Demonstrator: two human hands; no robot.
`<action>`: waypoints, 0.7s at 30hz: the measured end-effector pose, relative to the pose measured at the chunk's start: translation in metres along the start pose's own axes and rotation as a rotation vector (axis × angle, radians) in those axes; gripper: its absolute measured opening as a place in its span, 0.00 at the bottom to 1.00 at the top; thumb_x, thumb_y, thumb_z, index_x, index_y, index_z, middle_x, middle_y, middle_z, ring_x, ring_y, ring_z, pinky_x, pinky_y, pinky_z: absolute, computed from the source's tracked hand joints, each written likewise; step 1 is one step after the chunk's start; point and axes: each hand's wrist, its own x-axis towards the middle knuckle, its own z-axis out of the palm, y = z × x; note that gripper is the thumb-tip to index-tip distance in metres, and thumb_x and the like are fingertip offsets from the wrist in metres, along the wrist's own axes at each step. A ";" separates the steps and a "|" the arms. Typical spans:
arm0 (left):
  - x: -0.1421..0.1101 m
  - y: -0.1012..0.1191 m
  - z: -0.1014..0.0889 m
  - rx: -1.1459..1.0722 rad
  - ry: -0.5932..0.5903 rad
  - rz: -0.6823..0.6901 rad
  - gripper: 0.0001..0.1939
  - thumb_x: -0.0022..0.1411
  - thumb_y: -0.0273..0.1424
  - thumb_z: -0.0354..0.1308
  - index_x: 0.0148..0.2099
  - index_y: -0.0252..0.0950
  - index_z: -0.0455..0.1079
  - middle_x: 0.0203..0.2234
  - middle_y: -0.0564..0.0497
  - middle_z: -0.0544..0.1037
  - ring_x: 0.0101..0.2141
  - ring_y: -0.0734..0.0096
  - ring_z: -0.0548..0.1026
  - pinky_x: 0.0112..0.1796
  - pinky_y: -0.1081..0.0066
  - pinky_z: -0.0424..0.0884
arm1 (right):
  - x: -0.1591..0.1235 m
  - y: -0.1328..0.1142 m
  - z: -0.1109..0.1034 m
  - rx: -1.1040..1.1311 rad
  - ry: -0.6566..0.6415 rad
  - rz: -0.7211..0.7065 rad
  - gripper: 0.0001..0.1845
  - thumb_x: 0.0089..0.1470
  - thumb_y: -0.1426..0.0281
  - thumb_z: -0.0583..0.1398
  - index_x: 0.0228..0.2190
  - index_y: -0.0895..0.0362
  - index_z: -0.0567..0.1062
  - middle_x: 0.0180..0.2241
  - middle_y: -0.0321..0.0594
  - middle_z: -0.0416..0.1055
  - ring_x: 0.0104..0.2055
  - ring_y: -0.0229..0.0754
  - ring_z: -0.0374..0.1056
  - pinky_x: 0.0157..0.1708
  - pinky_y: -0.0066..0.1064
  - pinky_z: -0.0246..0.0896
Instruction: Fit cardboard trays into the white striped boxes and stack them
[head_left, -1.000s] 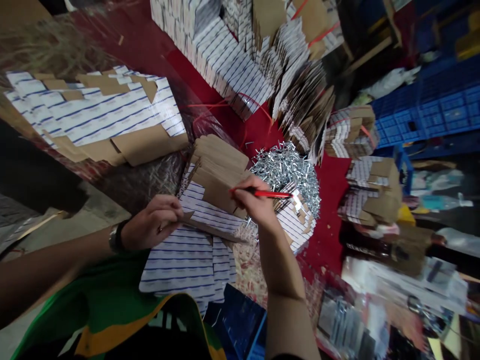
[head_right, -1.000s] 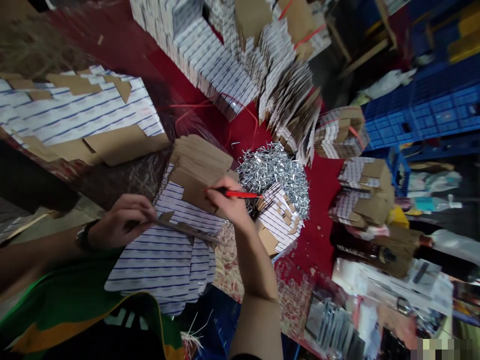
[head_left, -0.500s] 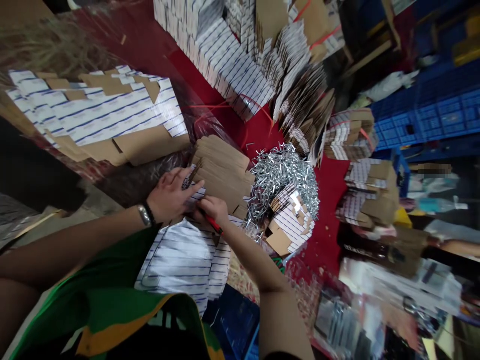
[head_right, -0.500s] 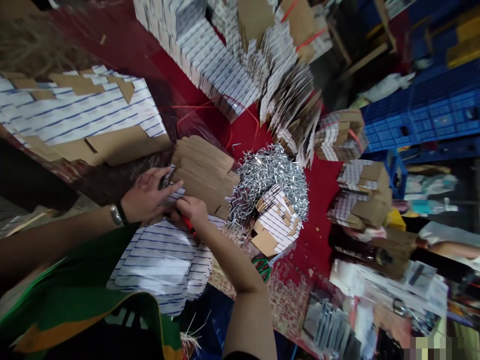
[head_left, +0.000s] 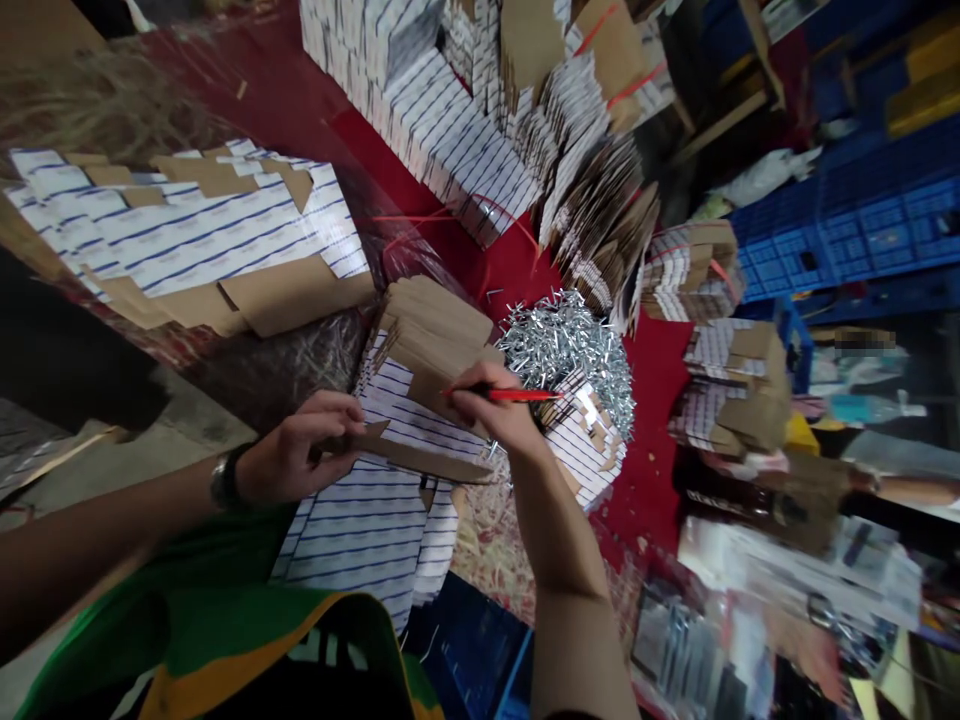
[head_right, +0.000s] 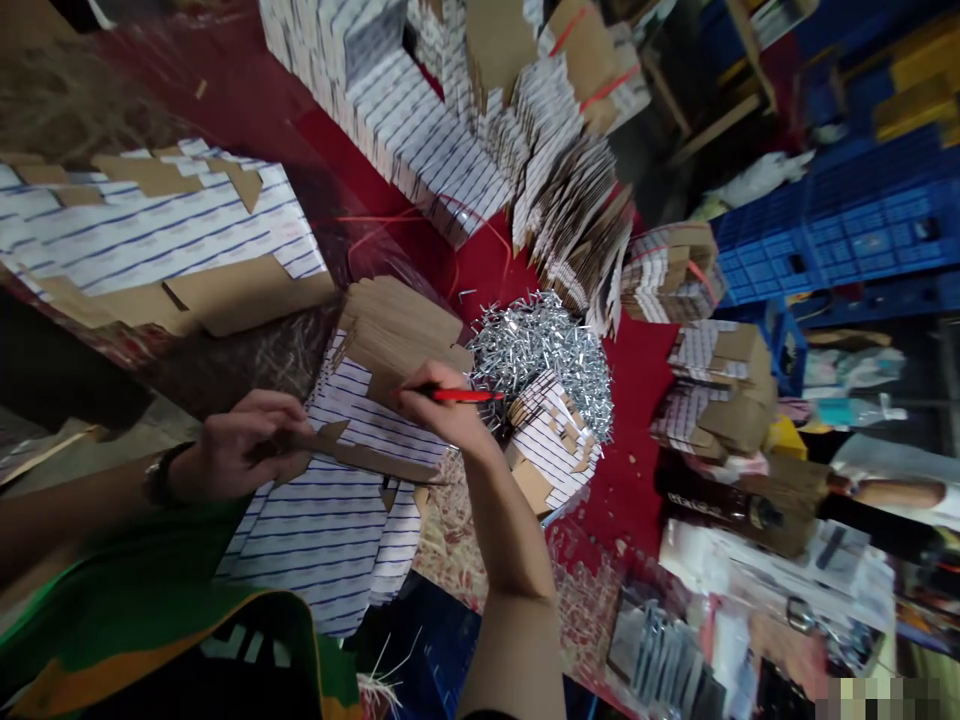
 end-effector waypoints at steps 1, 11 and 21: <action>0.001 0.006 -0.006 -0.069 -0.076 -0.028 0.21 0.66 0.20 0.61 0.57 0.42 0.67 0.47 0.45 0.80 0.45 0.66 0.81 0.44 0.68 0.81 | 0.000 0.007 0.011 -0.081 -0.126 -0.041 0.09 0.58 0.62 0.68 0.33 0.54 0.77 0.28 0.34 0.78 0.24 0.35 0.69 0.23 0.26 0.63; 0.026 -0.009 -0.013 0.046 -0.325 -0.106 0.17 0.70 0.25 0.52 0.55 0.38 0.77 0.45 0.43 0.83 0.46 0.61 0.81 0.51 0.63 0.78 | -0.012 0.074 0.080 -0.736 -0.120 -0.341 0.05 0.62 0.70 0.62 0.32 0.53 0.73 0.30 0.37 0.74 0.31 0.38 0.69 0.33 0.28 0.61; 0.043 -0.054 0.022 0.662 -0.214 -0.233 0.29 0.60 0.28 0.68 0.64 0.41 0.76 0.70 0.36 0.59 0.68 0.31 0.59 0.64 0.33 0.62 | -0.014 0.052 0.062 -0.262 0.480 -0.228 0.10 0.62 0.61 0.64 0.32 0.51 0.73 0.30 0.36 0.76 0.30 0.40 0.74 0.32 0.33 0.69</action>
